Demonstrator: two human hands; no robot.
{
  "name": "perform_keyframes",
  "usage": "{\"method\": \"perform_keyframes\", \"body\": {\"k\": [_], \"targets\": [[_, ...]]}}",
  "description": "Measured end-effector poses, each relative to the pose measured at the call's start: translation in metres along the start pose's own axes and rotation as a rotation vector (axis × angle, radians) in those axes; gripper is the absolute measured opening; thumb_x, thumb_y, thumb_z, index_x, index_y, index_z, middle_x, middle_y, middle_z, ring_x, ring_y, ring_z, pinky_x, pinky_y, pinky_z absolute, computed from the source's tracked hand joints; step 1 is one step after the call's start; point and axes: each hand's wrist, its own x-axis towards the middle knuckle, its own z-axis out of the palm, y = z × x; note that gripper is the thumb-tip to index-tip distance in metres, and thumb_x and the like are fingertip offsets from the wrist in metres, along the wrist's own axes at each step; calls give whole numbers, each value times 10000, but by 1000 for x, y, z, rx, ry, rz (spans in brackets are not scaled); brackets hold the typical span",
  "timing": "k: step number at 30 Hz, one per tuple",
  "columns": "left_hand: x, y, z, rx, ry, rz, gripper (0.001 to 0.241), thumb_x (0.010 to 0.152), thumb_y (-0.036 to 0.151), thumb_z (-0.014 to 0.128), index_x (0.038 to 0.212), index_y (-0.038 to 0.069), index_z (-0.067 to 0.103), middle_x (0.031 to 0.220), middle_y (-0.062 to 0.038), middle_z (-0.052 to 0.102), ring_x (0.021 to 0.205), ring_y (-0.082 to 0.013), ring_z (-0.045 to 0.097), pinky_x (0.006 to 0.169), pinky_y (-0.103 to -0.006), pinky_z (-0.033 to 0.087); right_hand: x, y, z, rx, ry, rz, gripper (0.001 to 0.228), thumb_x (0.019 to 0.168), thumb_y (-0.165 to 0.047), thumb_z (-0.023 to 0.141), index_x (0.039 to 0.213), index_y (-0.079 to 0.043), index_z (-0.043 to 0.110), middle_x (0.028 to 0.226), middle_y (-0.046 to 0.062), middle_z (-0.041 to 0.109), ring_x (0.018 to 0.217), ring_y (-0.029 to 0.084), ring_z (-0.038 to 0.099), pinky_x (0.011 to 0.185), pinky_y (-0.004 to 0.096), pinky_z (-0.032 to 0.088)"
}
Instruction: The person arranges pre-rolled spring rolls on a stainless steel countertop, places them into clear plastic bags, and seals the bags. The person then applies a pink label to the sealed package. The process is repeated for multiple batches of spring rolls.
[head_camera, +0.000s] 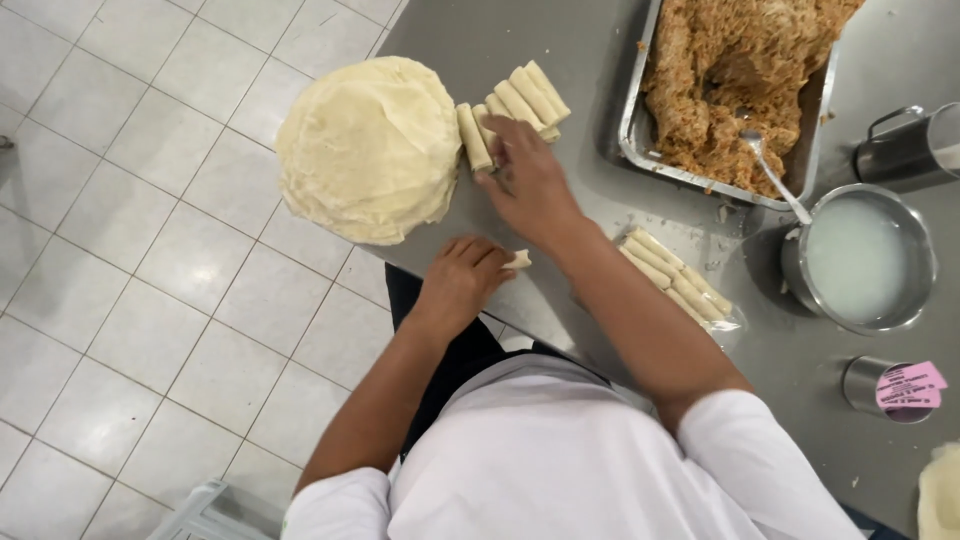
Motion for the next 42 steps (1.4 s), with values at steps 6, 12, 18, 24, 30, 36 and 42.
{"method": "perform_keyframes", "body": {"k": [6, 12, 18, 24, 30, 36, 42], "targets": [[-16, 16, -32, -184, 141, -70, 237, 977, 2, 671, 1174, 112, 746, 1082, -109, 731, 973, -259, 669, 927, -357, 554, 22, 75, 39, -145, -78, 250, 630, 833, 10, 814, 1355, 41, 463, 973, 196, 591, 892, 393, 639, 764, 540, 550], [-35, 6, -21, -393, 128, -279, 475, 951, -45, 680, 1388, 81, 541, 1222, -81, 594, 1045, -247, 681, 934, -401, 595, -6, 27, -24, 96, -115, 320, 160, 928, -75, 770, 1070, -30, 714, 855, 122, 653, 773, 228, 635, 688, 389, 510], [-22, 4, -25, -396, 225, -263, 459, 1039, 47, 609, 1460, 61, 429, 1392, -160, 398, 1066, -298, 686, 934, -442, 627, -74, 12, -20, 117, -321, 335, 169, 922, 4, 710, 1079, -17, 767, 1012, 184, 703, 901, 312, 677, 811, 435, 531], [-13, -2, -20, -415, 206, -237, 531, 1078, 36, 558, 1563, 61, 341, 1523, -201, 359, 1145, -330, 686, 989, -457, 605, -80, 8, -17, 106, -294, 216, 220, 954, 57, 651, 1137, -7, 757, 1093, 187, 694, 989, 339, 690, 849, 438, 545], [-2, -17, -14, -273, 23, -45, 705, 929, 174, 780, 1545, 85, 450, 1386, -159, 606, 1340, -353, 547, 1123, -454, 486, -74, -2, -22, -40, -376, 77, 354, 893, 152, 610, 1195, 10, 729, 1188, 237, 663, 1066, 445, 650, 894, 533, 543], [4, -28, -5, -218, 39, -40, 599, 886, 262, 818, 1419, 100, 599, 1028, -104, 757, 1032, -254, 707, 945, -361, 572, -31, 34, -3, -169, -148, 110, 232, 927, 48, 671, 1146, -25, 701, 1006, 173, 638, 922, 364, 660, 777, 449, 567], [2, -25, -5, -215, 54, -85, 481, 844, 236, 849, 1273, 141, 654, 938, -52, 750, 967, -242, 690, 855, -370, 540, 4, 68, 56, -522, -166, 86, 563, 801, -199, 856, 1210, -72, 491, 997, 118, 516, 954, 333, 623, 763, 475, 587]]}}
